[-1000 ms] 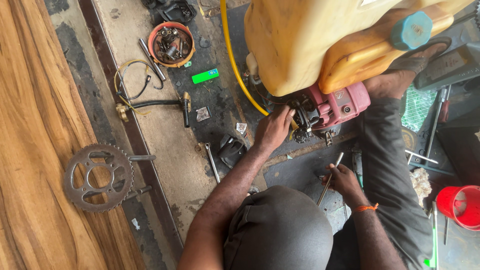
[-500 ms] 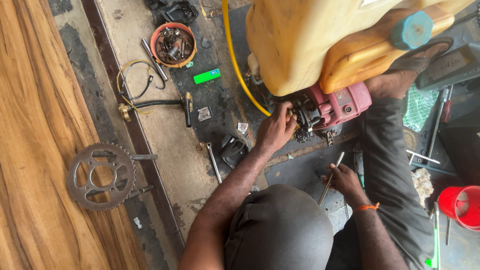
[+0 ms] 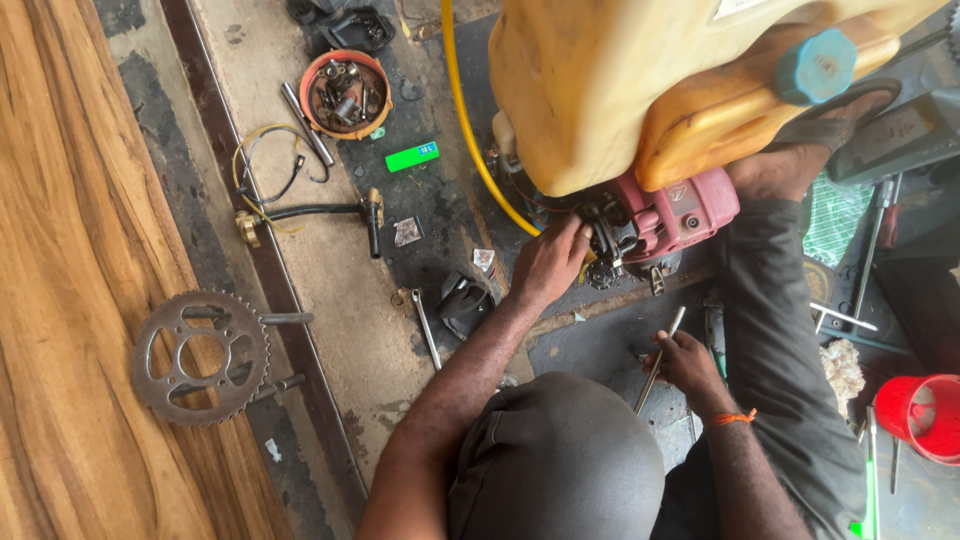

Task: The person disassembles a small engine component using a wrench and screwdriver, removes a part, and then reassembles it. They manipulate the engine part and use tools to loosen and tighten fasteners.

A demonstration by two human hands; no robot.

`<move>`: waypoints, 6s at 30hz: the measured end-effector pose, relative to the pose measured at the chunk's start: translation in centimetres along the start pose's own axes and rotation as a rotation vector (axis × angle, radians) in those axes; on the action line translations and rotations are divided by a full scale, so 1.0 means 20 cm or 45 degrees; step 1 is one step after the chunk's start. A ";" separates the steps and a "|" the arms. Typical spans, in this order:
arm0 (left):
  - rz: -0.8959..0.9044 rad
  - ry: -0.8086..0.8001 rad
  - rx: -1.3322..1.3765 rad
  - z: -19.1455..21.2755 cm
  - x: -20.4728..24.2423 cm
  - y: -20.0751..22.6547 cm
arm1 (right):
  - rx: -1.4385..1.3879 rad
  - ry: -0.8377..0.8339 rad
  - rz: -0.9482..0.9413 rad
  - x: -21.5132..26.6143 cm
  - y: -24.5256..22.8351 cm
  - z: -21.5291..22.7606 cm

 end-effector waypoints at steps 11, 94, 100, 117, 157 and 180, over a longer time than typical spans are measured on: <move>0.209 0.030 0.334 0.11 0.01 0.01 | 0.014 0.119 0.016 -0.25 0.17 0.06; 0.936 -0.178 1.042 -0.27 0.00 -0.16 | 0.328 1.023 0.316 0.75 0.53 1.04; 0.981 -0.150 1.267 -0.40 0.01 -0.22 | 0.313 1.046 0.314 0.82 0.52 1.01; 0.974 -0.242 1.176 -0.31 -0.02 -0.15 | 0.326 1.056 0.328 0.92 0.44 0.97; 0.846 -0.048 1.332 -0.27 0.17 -0.26 | 0.541 1.168 0.275 0.91 0.39 0.96; 1.180 0.581 1.915 -0.33 0.25 -0.55 | 0.723 0.394 1.086 0.63 -1.14 -0.55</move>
Point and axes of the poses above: each hand's wrist, its own x-axis away from the middle knuckle, its own z-axis out of the back of the hand, y = z × x, the point moved 9 cm from there along -x, towards the middle knuckle, and after that the axes turned 6 degrees about -z, right-handed, at the moved point
